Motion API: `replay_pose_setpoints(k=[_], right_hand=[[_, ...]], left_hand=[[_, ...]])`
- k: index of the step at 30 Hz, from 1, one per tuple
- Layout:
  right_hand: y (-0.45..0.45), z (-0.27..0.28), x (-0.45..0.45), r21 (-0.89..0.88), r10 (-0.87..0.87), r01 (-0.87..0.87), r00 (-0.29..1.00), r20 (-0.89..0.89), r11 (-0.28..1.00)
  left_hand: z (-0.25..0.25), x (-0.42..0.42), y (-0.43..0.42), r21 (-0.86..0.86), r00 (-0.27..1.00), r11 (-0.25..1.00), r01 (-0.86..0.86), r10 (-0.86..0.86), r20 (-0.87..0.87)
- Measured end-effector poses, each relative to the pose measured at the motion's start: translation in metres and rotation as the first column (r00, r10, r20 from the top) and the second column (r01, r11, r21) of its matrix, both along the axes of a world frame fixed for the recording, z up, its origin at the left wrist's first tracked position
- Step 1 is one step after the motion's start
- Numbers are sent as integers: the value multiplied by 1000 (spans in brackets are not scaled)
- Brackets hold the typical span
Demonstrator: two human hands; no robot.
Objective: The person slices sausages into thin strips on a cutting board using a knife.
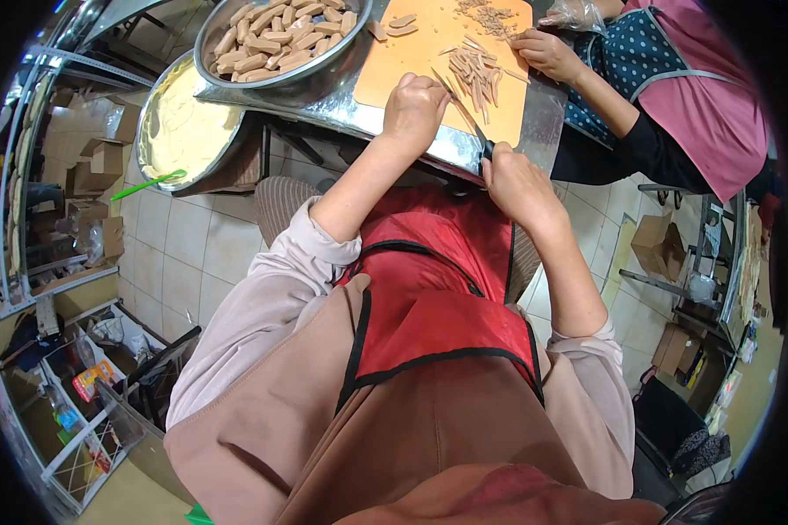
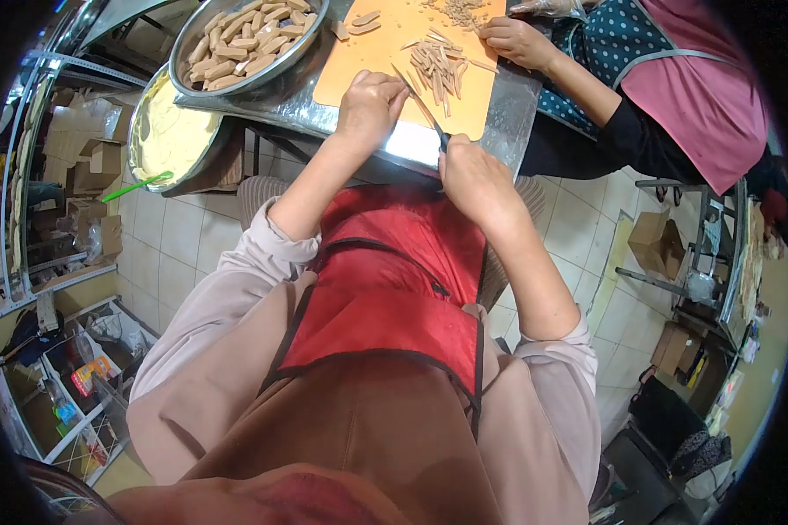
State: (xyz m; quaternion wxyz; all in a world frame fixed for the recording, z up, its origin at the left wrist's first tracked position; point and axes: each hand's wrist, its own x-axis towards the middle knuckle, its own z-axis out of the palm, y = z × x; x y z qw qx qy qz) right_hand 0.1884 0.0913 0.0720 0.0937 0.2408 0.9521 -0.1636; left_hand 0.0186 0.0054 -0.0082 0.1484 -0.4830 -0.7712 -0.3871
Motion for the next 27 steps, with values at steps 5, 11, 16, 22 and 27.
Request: replay_pose_setpoints(k=[5, 11, 16, 22, 27], right_hand=[[-11, 10, 17, -26, -59, 59, 998, 21, 998], [-1, 6, 10, -12, -107, 107, 994, -31, 994], [3, -3, 8, -227, -261, 231, 959, -112, 946], [4, -12, 19, -550, -443, 271, 872, -206, 790], [6, -12, 18, -592, -464, 276, 865, -190, 757]], left_hand=[[0, 0, 0, -23, 1000, 1000, -16, 16, -14], [-2, -1, 1, -29, 1000, 1000, -1, 1, -19], [11, -11, 7, -30, 985, 999, 38, -33, 170], [12, -74, 42, 50, 980, 986, -160, 165, -109], [21, -118, 61, -448, 964, 857, -253, 183, -195]])
